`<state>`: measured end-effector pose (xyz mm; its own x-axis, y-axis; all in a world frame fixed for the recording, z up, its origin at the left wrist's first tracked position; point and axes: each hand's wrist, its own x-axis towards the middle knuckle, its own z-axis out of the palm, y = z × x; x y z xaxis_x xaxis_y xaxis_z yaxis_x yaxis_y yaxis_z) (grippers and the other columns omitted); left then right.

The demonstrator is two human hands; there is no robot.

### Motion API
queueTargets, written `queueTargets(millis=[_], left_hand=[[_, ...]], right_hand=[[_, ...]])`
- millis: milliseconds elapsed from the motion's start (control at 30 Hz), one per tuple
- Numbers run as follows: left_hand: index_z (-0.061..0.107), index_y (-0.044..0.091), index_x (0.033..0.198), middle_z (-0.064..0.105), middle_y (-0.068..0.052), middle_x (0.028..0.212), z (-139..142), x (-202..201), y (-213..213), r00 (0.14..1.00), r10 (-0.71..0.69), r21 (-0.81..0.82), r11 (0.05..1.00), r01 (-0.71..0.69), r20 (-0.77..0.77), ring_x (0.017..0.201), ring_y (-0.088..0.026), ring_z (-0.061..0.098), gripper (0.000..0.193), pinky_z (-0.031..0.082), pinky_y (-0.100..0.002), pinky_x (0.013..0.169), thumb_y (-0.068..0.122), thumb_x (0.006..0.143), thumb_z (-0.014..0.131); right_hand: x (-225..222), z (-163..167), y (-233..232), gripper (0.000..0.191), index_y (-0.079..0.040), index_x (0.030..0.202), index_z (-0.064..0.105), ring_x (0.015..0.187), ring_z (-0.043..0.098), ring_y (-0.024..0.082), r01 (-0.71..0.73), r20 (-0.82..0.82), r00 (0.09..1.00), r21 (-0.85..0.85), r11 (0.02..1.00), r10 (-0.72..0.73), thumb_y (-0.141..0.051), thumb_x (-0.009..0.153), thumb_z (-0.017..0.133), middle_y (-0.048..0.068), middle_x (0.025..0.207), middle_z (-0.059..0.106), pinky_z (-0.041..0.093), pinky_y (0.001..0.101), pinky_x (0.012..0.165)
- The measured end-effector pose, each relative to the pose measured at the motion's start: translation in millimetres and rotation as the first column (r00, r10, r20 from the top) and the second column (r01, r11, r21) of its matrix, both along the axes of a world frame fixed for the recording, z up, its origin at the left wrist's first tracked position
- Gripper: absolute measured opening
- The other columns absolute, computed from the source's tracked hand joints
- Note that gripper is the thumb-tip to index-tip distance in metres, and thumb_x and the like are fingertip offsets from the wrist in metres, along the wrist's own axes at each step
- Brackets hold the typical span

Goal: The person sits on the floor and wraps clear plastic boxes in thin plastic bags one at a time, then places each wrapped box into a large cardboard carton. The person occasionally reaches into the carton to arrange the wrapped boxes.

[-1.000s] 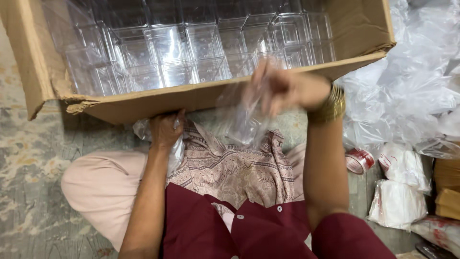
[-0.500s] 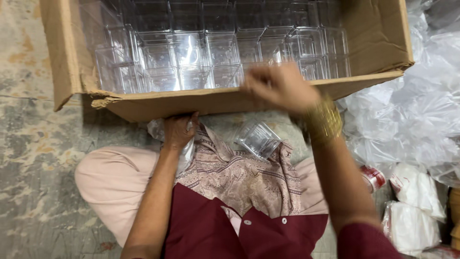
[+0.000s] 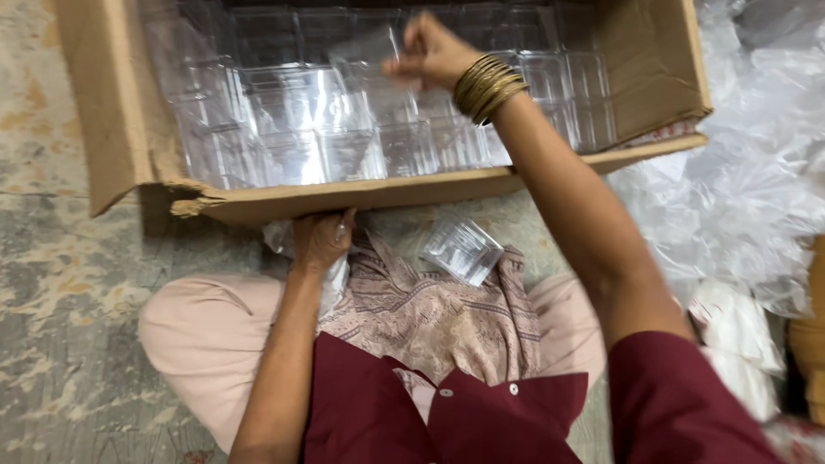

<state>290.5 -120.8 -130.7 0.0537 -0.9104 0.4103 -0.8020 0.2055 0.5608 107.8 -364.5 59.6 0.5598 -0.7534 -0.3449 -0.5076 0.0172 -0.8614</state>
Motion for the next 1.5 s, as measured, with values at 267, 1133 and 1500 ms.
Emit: queueTargets(millis=[267,1133,1500], left_hand=[[0.078,0.006,0.087,0.073,-0.016,0.084,-9,-1,5,0.999,-0.004,-0.054,0.999,0.001,-0.050,0.073,-0.036,0.069,0.027,0.054,-0.046,0.070,0.026,0.100,0.067],[0.081,0.019,0.087,0.069,0.000,0.075,-14,-3,19,0.994,-0.076,0.025,0.997,0.074,0.083,0.069,-0.022,0.065,0.040,0.054,-0.032,0.075,0.020,0.112,0.051],[0.079,0.016,0.083,0.070,-0.002,0.077,7,-15,24,0.996,-0.083,0.023,0.996,0.082,0.028,0.073,-0.021,0.069,0.040,0.056,-0.032,0.080,0.017,0.112,0.052]], right_hand=[[-135,6,131,0.039,-0.010,0.130,0.044,0.114,0.062,0.020,-0.635,0.543,0.654,0.015,0.773,0.527,-0.017,0.100,0.068,0.013,0.122,0.056,0.063,0.0294,0.089],[-79,17,23,0.050,-0.013,0.105,0.070,0.095,0.072,0.023,-0.462,-0.819,0.560,-0.184,0.868,0.125,-0.047,0.074,0.087,0.005,0.109,0.074,0.057,0.0365,0.081],[-82,43,65,0.059,-0.012,0.118,0.066,0.106,0.067,0.026,-0.497,-0.795,0.577,-0.161,0.853,0.186,-0.044,0.073,0.087,0.008,0.118,0.070,0.054,0.0410,0.089]])
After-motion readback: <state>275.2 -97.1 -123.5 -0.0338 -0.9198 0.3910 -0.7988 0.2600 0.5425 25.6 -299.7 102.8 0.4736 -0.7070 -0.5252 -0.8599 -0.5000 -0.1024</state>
